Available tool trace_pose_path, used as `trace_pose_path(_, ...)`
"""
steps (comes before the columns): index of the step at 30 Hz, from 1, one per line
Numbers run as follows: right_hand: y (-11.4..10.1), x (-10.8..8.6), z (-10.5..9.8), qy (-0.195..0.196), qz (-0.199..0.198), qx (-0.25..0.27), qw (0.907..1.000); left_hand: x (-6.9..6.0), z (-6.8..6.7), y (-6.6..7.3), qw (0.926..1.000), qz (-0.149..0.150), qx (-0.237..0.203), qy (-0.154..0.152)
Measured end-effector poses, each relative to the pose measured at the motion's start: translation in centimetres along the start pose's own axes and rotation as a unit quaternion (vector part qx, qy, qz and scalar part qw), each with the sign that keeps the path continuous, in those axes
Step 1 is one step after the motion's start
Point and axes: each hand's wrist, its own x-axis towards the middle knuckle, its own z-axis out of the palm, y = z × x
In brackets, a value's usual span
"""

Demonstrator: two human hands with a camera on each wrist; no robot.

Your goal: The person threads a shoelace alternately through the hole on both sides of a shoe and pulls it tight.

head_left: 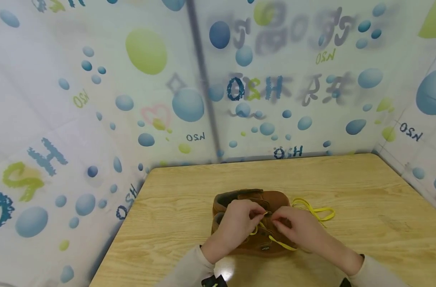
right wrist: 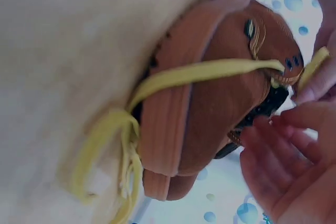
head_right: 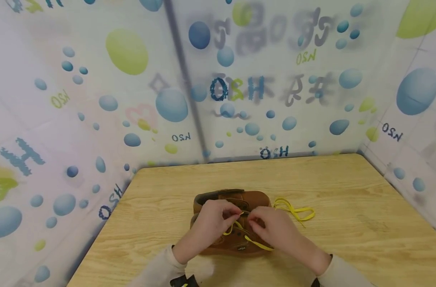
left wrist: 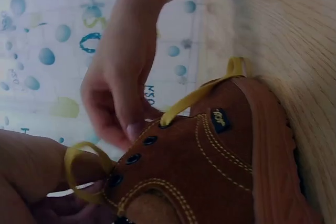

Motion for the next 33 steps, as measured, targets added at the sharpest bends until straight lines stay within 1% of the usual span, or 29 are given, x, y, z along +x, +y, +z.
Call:
trace_pose_path(1, 0.1, 0.4, -0.1, -0.007, 0.023, -0.005, 0.9997, 0.0, 0.2, 0.0, 0.9992, 0.011, 0.039, 0.004)
trace_pose_path(2, 0.1, 0.8, -0.1, -0.019, 0.047, -0.014, 0.9986, 0.0, 0.3, 0.0, 0.9975, 0.019, 0.068, 0.008)
trace_pose_path(4, 0.3, 1.5, -0.1, -0.042, 0.078, -0.03, 0.9956, 0.0, 0.7, 0.1, 0.9933, 0.023, 0.112, 0.018)
trace_pose_path(6, 0.4, 2.0, 0.1, -0.062, 0.095, -0.048, 0.9923, 0.2, 1.0, 0.2, 0.9899, 0.019, 0.138, 0.028)
trace_pose_path(8, 0.6, 2.3, 0.3, -0.076, 0.104, -0.052, 0.9903, 0.5, 1.3, 0.3, 0.9871, 0.009, 0.156, 0.035)
trace_pose_path(11, 0.9, 2.6, 0.7, -0.081, 0.114, -0.032, 0.9896, 0.8, 1.9, 0.5, 0.9809, -0.004, 0.187, 0.052)
trace_pose_path(14, 1.1, 2.6, 0.9, -0.077, 0.121, -0.008, 0.9897, 1.0, 2.7, 0.7, 0.9699, -0.006, 0.234, 0.067)
trace_pose_path(16, 1.1, 2.6, 0.9, -0.072, 0.119, 0.003, 0.9902, 1.2, 3.1, 0.9, 0.9594, -0.006, 0.272, 0.074)
trace_pose_path(19, 1.1, 2.6, 1.0, -0.067, 0.117, 0.003, 0.9909, 1.5, 3.7, 1.1, 0.9449, -0.008, 0.316, 0.085)
trace_pose_path(20, 1.0, 2.7, 1.1, -0.065, 0.118, 0.002, 0.9908, 1.5, 3.8, 1.1, 0.9413, -0.01, 0.325, 0.089)
trace_pose_path(21, 1.0, 2.7, 1.1, -0.064, 0.12, 0.0, 0.9907, 1.5, 3.9, 1.1, 0.9394, -0.011, 0.329, 0.094)
trace_pose_path(24, 0.9, 2.8, 1.1, -0.061, 0.126, -0.003, 0.9902, 1.7, 4.2, 1.0, 0.9374, -0.012, 0.332, 0.103)
trace_pose_path(27, 0.8, 2.8, 1.1, -0.058, 0.128, -0.004, 0.9901, 1.7, 4.3, 0.9, 0.9378, -0.012, 0.332, 0.102)
trace_pose_path(33, 0.7, 2.7, 1.3, -0.057, 0.135, 0.001, 0.9891, 1.8, 4.2, 0.9, 0.9413, -0.023, 0.324, 0.091)
